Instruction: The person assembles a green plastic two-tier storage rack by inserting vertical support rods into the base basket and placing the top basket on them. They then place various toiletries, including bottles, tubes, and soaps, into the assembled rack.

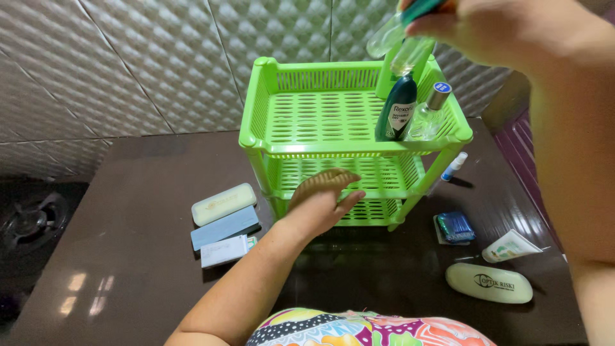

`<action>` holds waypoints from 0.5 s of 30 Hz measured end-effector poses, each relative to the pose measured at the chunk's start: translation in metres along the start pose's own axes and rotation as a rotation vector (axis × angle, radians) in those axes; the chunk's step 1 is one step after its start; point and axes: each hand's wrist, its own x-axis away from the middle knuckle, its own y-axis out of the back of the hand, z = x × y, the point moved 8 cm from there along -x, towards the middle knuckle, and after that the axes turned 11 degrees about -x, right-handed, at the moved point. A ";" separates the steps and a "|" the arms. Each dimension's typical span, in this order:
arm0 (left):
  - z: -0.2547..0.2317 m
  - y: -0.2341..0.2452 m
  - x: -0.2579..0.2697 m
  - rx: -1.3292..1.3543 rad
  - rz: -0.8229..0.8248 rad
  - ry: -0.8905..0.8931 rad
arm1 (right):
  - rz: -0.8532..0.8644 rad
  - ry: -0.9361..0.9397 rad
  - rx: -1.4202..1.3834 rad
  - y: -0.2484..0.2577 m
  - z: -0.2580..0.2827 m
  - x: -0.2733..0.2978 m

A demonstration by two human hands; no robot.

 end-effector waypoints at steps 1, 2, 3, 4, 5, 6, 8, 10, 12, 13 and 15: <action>-0.008 0.012 -0.001 0.034 -0.019 -0.033 | 0.040 0.091 0.045 -0.007 0.021 -0.014; -0.016 0.026 -0.003 0.068 -0.038 -0.065 | 0.081 0.182 0.090 -0.018 0.036 -0.023; -0.025 0.042 -0.004 0.086 -0.082 -0.122 | 0.136 0.197 0.080 -0.029 0.041 -0.028; -0.032 0.060 -0.006 0.103 -0.127 -0.180 | 0.190 0.212 0.070 -0.039 0.042 -0.033; -0.039 0.075 -0.010 0.120 -0.171 -0.238 | 0.246 0.226 0.061 -0.047 0.042 -0.036; -0.037 0.084 -0.018 0.164 -0.158 -0.208 | 0.291 0.193 0.051 -0.055 0.038 -0.037; -0.027 0.095 -0.037 0.254 -0.131 -0.143 | 0.386 0.125 0.031 -0.070 0.031 -0.036; -0.010 0.101 -0.059 0.218 -0.192 -0.092 | 0.427 0.038 0.046 -0.077 0.024 -0.034; 0.007 0.095 -0.096 0.144 -0.222 -0.096 | 0.456 -0.017 0.045 -0.079 0.021 -0.033; 0.015 0.087 -0.115 -0.057 -0.213 -0.104 | 0.468 -0.027 0.041 -0.079 0.019 -0.032; 0.036 0.061 -0.152 -0.315 -0.069 -0.044 | 0.499 -0.058 0.035 -0.082 0.016 -0.031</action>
